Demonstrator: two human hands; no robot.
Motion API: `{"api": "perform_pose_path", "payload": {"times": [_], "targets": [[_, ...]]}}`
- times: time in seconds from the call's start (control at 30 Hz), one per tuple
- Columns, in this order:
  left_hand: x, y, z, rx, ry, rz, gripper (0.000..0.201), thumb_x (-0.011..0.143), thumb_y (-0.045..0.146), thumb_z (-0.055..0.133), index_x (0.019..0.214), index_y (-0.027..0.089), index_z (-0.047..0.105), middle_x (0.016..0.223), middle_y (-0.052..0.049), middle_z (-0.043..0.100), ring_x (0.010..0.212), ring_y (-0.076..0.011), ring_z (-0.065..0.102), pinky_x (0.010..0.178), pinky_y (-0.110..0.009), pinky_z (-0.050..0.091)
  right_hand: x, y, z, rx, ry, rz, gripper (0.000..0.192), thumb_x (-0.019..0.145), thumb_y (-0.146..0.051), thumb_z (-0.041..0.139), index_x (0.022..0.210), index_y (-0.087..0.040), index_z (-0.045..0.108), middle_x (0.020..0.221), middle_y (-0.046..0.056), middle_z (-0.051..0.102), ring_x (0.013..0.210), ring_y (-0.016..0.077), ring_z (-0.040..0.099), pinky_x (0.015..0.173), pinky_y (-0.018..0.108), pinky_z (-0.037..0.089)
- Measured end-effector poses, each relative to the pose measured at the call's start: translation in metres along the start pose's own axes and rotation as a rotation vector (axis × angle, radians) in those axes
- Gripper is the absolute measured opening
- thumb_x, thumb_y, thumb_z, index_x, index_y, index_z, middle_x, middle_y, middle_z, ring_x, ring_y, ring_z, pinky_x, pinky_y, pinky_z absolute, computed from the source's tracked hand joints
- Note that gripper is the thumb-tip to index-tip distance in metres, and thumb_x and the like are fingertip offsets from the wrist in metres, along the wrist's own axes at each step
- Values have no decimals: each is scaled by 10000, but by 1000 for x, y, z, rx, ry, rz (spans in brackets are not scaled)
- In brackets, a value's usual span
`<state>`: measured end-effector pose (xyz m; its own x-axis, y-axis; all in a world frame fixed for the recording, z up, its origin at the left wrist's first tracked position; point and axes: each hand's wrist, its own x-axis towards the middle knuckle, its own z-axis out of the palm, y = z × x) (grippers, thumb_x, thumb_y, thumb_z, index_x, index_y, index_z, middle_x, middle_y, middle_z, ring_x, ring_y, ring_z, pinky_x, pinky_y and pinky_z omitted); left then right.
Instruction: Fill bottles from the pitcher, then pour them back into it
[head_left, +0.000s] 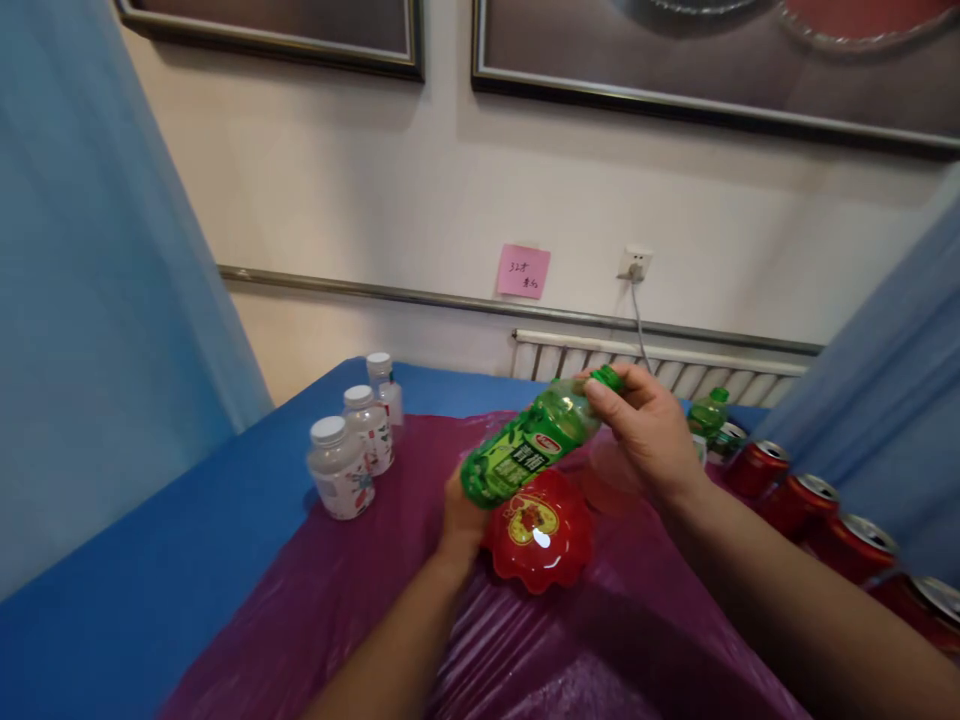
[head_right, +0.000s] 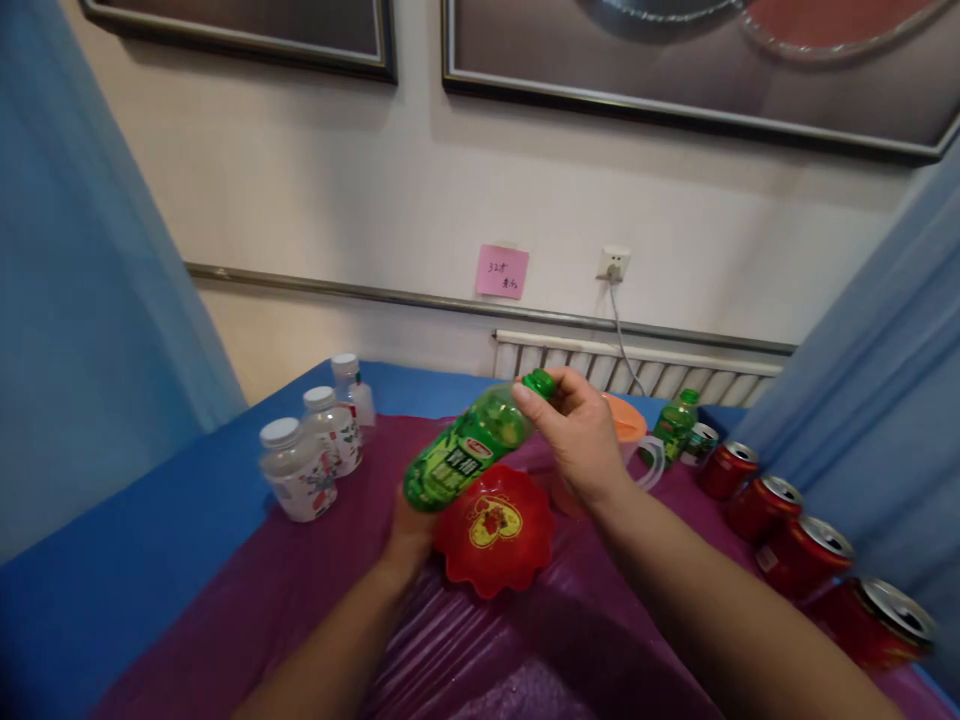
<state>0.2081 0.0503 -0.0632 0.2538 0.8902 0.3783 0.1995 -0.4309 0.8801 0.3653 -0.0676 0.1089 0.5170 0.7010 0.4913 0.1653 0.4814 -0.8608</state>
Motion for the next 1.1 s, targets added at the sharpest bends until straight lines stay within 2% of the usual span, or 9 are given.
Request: {"api": "perform_pose_path", "payload": {"times": [0.17, 0.27, 0.4, 0.57, 0.67, 0.8, 0.93, 1.03, 1.1], "targets": [[8, 9, -6, -118, 78, 48, 485, 936, 498, 502, 1259, 147, 593, 1093, -129, 734, 926, -226, 721, 788, -361, 585, -11, 35, -42, -224, 99, -44, 351, 705, -468, 818, 849, -218, 617, 784, -5, 645, 677, 147, 597, 635, 291, 532], [-3, 21, -6, 14, -91, 262, 515, 865, 481, 643, 1302, 212, 601, 1279, -114, 681, 1157, -266, 654, 993, -423, 522, -23, 63, -44, -312, 61, -14, 351, 734, -473, 790, 894, -213, 618, 821, 8, 650, 682, 155, 601, 625, 298, 536], [-14, 32, -1, 143, -273, 446, 682, 780, 521, 743, 1372, 235, 563, 1344, -114, 649, 1260, -304, 586, 1102, -482, 437, -34, 80, -31, -415, 3, -39, 302, 770, -438, 764, 898, -200, 628, 879, 21, 651, 742, 161, 611, 667, 297, 528], [-13, 32, 3, 145, -317, 364, 608, 764, 489, 751, 1290, 223, 602, 1231, -107, 695, 1143, -292, 647, 1011, -463, 506, -41, 75, -12, -489, -36, -50, 270, 776, -414, 758, 903, -212, 631, 878, 24, 664, 771, 185, 616, 708, 330, 524], [-12, 28, 4, 145, -291, 258, 587, 742, 464, 757, 1248, 203, 617, 1206, -113, 697, 1107, -289, 666, 981, -454, 526, -54, 75, -15, -478, -30, -128, 399, 793, -365, 746, 1135, -213, 606, 1124, 83, 665, 1006, 234, 637, 868, 395, 529], [-12, 22, 4, 139, -251, 142, 654, 728, 457, 747, 1288, 160, 590, 1256, -148, 679, 1159, -308, 651, 1025, -481, 504, -68, 88, -61, -530, 259, -249, 456, 883, -365, 643, 1298, -217, 524, 1389, 144, 513, 1315, 286, 481, 1028, 484, 439], [-11, 20, 5, 130, -237, 127, 648, 730, 435, 744, 1305, 186, 578, 1281, -126, 676, 1185, -300, 643, 1053, -488, 484, -53, 113, -128, -478, 633, -99, 603, 825, -503, 673, 1317, -198, 502, 1392, 150, 486, 1248, 276, 512, 1014, 451, 429], [-9, 23, 6, 139, -231, 173, 597, 727, 409, 744, 1272, 210, 605, 1262, -105, 685, 1166, -292, 651, 1045, -485, 489, -32, 127, -158, -389, 592, 63, 551, 754, -605, 704, 1085, -172, 625, 1103, 103, 646, 994, 239, 610, 880, 389, 488], [-9, 24, 6, 150, -230, 197, 574, 730, 402, 743, 1256, 209, 619, 1246, -102, 689, 1152, -289, 656, 1034, -481, 497, -23, 132, -164, -340, 514, 103, 506, 732, -663, 697, 849, -175, 638, 799, 34, 643, 739, 190, 597, 711, 339, 504]]}}
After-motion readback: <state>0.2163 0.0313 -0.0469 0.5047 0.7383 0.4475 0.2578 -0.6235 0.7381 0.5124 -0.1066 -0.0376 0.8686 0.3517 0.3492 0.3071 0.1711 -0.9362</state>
